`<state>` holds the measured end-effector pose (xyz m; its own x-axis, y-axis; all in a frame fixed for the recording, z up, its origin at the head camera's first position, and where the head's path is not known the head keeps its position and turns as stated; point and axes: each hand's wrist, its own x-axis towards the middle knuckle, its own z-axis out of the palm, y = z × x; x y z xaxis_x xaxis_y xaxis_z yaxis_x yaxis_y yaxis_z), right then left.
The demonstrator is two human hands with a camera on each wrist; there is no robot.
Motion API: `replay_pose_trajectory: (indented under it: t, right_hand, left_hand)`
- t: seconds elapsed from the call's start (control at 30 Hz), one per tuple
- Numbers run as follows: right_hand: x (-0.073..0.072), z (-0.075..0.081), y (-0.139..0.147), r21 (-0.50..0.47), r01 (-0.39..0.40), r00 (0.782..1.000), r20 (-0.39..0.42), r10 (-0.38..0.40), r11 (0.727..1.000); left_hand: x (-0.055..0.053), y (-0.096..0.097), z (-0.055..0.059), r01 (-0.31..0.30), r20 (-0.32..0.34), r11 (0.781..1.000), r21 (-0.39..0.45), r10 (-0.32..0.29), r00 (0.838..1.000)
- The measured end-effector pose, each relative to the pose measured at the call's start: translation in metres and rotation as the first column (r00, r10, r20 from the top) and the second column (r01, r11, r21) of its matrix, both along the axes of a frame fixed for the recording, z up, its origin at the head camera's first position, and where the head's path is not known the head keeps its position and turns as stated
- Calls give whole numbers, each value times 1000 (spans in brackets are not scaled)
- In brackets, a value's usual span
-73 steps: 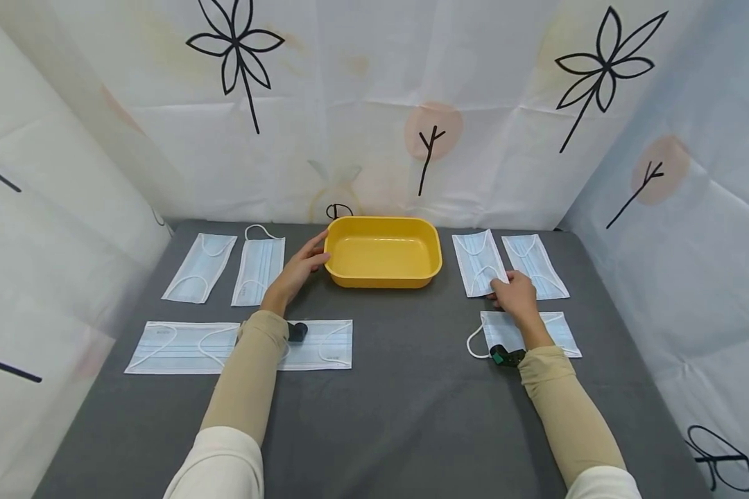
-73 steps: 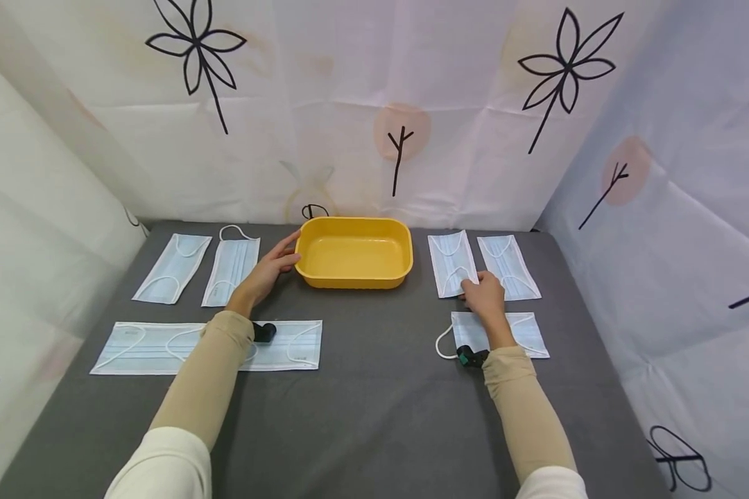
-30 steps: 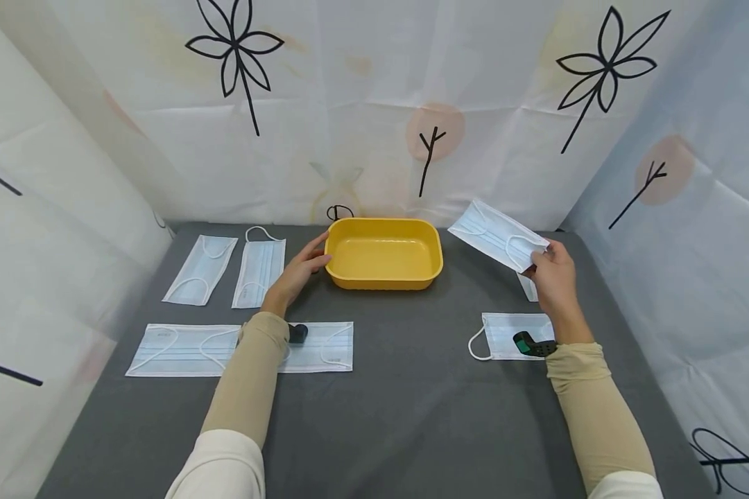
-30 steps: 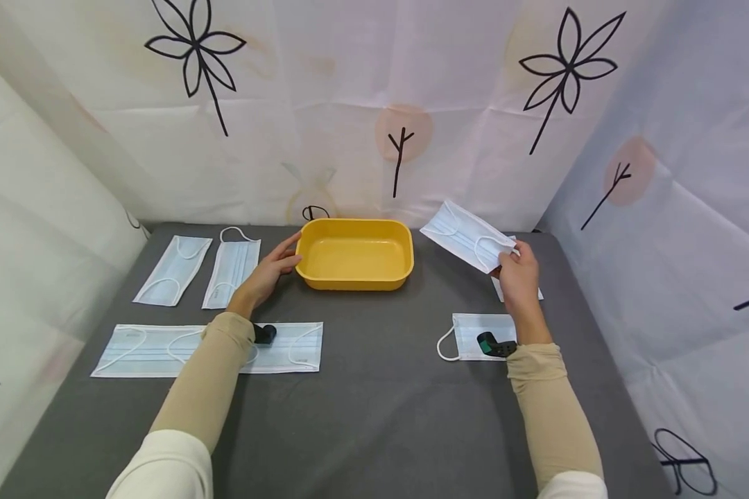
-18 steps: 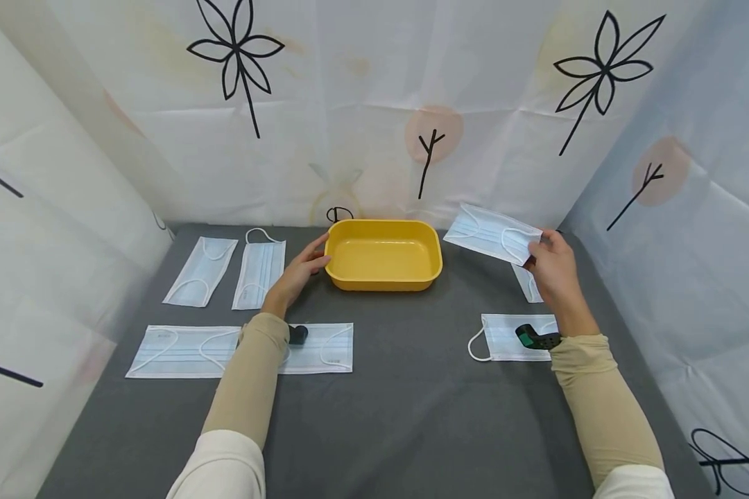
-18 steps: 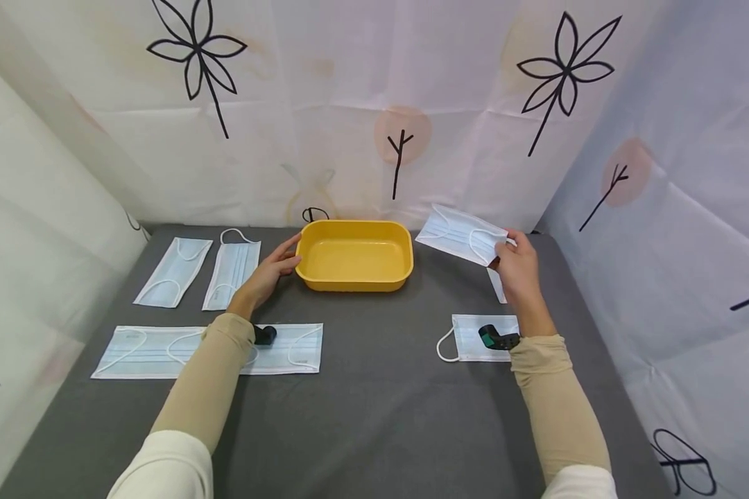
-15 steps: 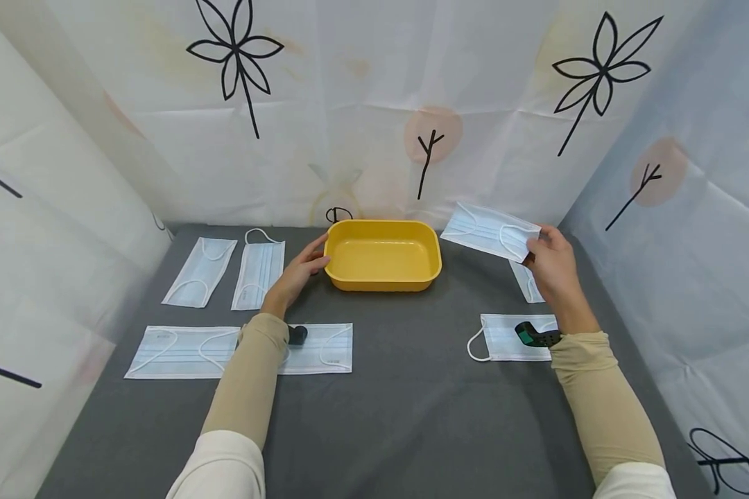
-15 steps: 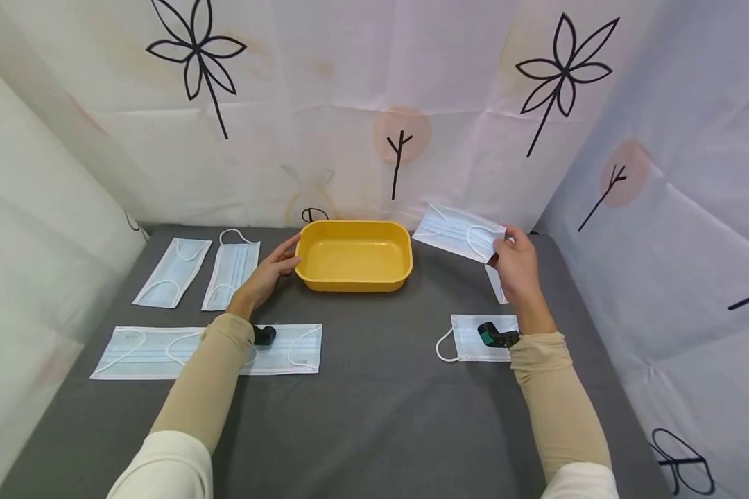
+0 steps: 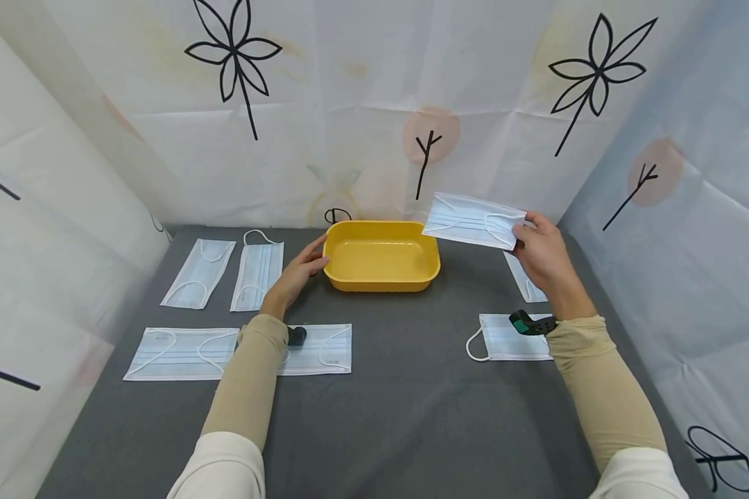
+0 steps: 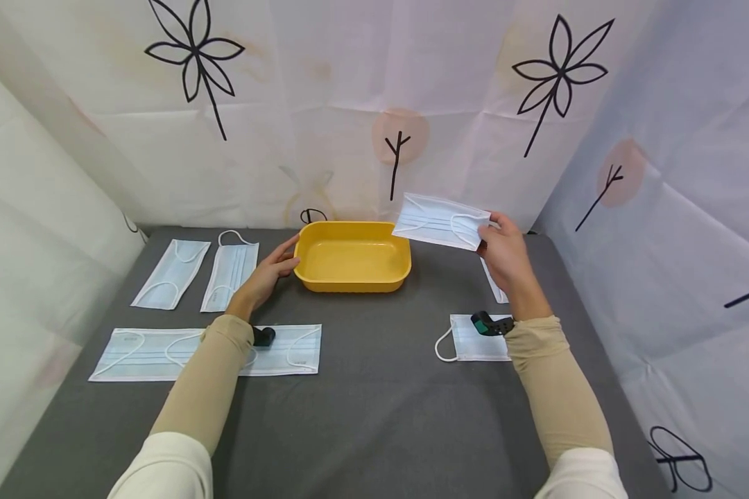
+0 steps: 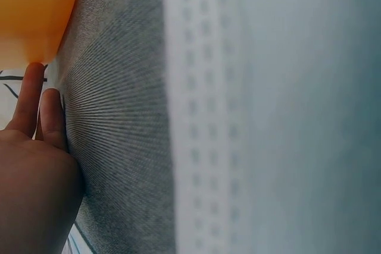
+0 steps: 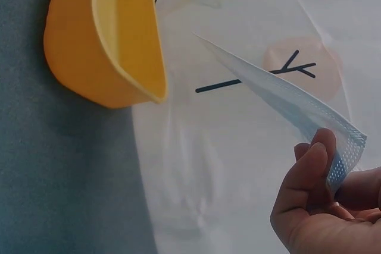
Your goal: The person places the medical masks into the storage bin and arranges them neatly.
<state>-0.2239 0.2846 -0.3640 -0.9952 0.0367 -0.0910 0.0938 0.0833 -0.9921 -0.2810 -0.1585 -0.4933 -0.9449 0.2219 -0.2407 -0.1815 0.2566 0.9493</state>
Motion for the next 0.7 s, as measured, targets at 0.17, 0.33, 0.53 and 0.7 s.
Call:
replay_pose_trajectory:
  t: [0.17,0.33,0.53,0.7]
  right_hand:
    - [-5,1,-7,-27,-41,999,9,41,999]
    - [-10,4,-17,-23,-67,996,51,68,997]
    - [-19,9,-34,-5,-89,993,81,89,996]
    - [-30,9,-46,-53,-93,991,95,97,994]
  left_hand:
    - [0,0,0,-12,10,1000,4,12,1000]
    - [0,0,-1,-6,4,1000,6,6,1000]
    - [1,0,-1,-14,10,1000,9,14,1000]
    - [2,1,6,2,29,999,47,-4,1000]
